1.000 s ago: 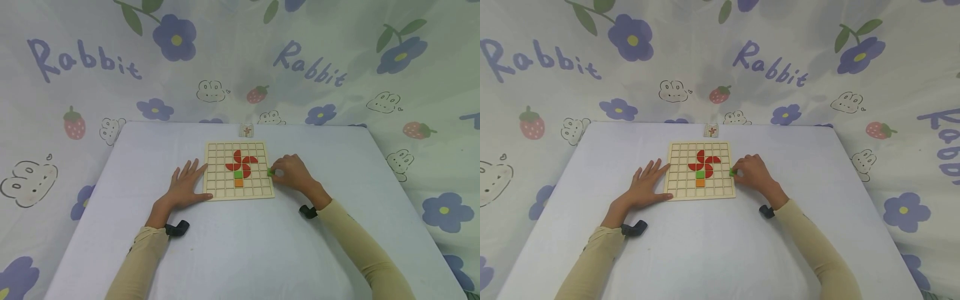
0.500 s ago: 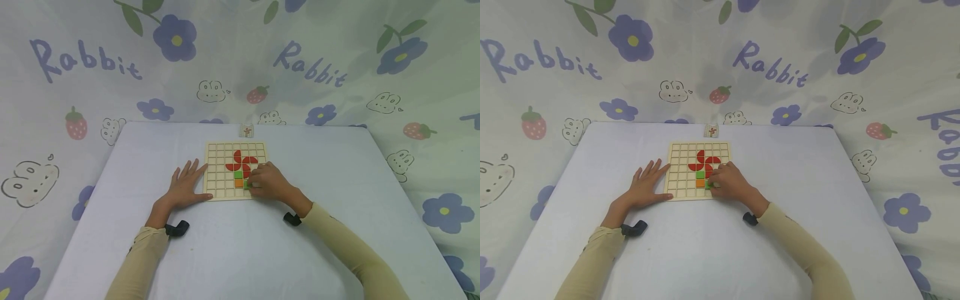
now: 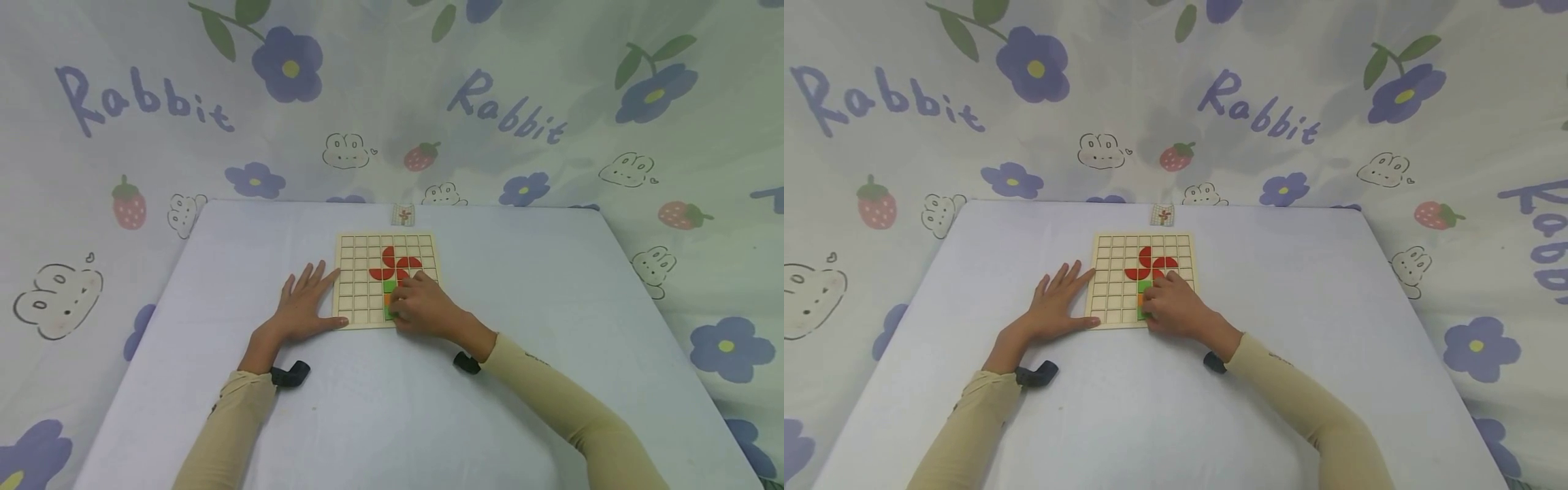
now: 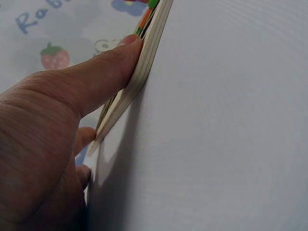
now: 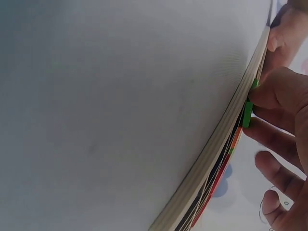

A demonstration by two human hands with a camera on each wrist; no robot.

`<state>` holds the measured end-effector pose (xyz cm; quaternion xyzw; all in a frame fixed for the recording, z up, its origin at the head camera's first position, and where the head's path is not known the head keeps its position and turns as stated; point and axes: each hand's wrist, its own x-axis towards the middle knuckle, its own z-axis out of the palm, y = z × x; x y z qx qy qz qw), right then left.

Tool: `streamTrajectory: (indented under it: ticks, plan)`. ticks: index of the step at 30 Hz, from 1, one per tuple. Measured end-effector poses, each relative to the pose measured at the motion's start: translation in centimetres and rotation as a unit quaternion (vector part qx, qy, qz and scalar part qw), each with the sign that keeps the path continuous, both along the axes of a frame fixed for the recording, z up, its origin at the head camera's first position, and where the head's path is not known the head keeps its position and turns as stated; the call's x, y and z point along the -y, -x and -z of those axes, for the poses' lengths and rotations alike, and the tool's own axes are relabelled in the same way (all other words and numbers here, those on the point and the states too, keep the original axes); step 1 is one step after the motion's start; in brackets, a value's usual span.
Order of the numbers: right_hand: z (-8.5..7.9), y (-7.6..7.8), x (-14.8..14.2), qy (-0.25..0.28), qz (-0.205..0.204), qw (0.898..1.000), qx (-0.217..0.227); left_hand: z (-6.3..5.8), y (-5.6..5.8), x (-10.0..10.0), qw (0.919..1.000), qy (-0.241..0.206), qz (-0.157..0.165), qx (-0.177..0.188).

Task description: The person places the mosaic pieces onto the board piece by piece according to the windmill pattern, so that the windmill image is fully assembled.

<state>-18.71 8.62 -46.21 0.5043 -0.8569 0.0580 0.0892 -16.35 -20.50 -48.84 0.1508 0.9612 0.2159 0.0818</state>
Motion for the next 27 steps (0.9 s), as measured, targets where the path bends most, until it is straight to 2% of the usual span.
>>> streamTrajectory:
  ticks: [7,15,18,27]
  plan:
    - [-0.2,-0.1,0.3,0.001,0.012,1.0,0.02,0.1,0.2,0.1,1.0,0.0,0.0,-0.003]
    - [-0.3,-0.5,0.5,-0.03,0.013,0.999,-0.002,0.1,0.1,0.0,1.0,0.004,0.007,0.0]
    - [-0.1,-0.5,0.4,-0.019,0.022,1.0,-0.004,0.1,0.2,0.0,0.9999,0.003,0.015,-0.001]
    - [-0.3,0.2,-0.5,0.019,0.062,0.995,0.074,0.1,0.3,0.1,0.9996,-0.006,0.026,-0.01]
